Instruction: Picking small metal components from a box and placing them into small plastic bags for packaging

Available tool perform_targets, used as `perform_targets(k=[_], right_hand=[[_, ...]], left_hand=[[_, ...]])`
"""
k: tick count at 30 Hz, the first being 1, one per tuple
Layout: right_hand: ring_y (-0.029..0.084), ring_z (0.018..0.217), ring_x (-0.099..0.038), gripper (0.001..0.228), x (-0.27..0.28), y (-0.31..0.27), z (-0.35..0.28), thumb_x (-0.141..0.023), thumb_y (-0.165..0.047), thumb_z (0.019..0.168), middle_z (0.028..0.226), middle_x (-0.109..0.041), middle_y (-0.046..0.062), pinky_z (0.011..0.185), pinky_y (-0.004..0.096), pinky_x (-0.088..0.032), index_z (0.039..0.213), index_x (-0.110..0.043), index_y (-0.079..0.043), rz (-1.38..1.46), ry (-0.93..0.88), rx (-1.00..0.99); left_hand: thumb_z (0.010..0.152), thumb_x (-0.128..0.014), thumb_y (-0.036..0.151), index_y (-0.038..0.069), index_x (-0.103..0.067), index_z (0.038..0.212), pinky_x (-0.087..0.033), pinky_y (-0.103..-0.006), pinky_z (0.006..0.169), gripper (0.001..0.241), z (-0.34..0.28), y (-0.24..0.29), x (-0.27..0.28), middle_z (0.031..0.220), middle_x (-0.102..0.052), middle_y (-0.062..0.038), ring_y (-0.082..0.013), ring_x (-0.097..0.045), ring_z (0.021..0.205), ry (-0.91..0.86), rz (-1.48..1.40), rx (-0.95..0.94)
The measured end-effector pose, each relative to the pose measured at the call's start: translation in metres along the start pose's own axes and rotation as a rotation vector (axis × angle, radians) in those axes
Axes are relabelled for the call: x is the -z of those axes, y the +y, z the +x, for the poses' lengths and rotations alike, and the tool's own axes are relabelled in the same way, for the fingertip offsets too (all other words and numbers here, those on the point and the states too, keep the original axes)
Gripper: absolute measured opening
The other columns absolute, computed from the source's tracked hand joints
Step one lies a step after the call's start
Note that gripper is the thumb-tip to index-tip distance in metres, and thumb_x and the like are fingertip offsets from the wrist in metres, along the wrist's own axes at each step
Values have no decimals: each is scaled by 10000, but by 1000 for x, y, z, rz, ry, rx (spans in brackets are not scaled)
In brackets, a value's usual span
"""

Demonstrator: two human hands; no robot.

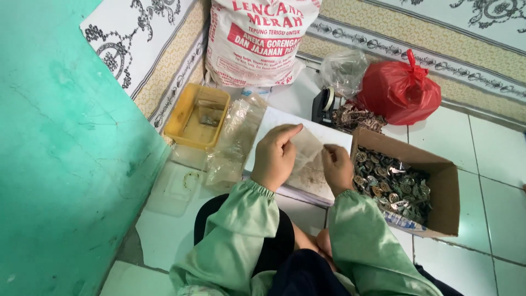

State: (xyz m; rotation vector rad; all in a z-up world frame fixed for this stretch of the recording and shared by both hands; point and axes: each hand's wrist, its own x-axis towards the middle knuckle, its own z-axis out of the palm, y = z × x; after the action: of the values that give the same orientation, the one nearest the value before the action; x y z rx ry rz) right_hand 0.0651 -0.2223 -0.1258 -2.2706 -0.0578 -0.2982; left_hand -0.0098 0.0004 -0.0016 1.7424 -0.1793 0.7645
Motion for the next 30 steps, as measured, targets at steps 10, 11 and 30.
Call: perform_targets(k=[10, 11, 30], right_hand=[[341, 1234, -589, 695, -59, 38, 5, -851, -194, 703, 1317, -535, 94, 1028, 446, -553, 1347, -602, -112, -732, -448, 67], [381, 1225, -604, 812, -63, 39, 6, -900, -228, 655, 1351, -541, 126, 1048, 479, -548, 1378, -541, -139, -647, -435, -55], [343, 1173, -533, 206, 125, -126, -61, -594, -308, 1015, 1261, -576, 86, 1022, 510, -445, 1165, -703, -219, -11, -185, 744]], left_hand=[[914, -486, -66, 27, -726, 1233, -575, -462, 933, 411, -31, 10, 8, 1151, -717, -183, -361, -704, 1069, -55, -72, 181], [905, -489, -70, 29, -727, 1233, -574, -461, 937, 417, -33, 11, 8, 1154, -716, -180, -359, -702, 1077, -58, -71, 187], [867, -477, -88, 53, -764, 1155, -598, -405, 878, 430, -45, 42, -21, 1123, -723, -138, -319, -712, 1033, -204, 30, 114]])
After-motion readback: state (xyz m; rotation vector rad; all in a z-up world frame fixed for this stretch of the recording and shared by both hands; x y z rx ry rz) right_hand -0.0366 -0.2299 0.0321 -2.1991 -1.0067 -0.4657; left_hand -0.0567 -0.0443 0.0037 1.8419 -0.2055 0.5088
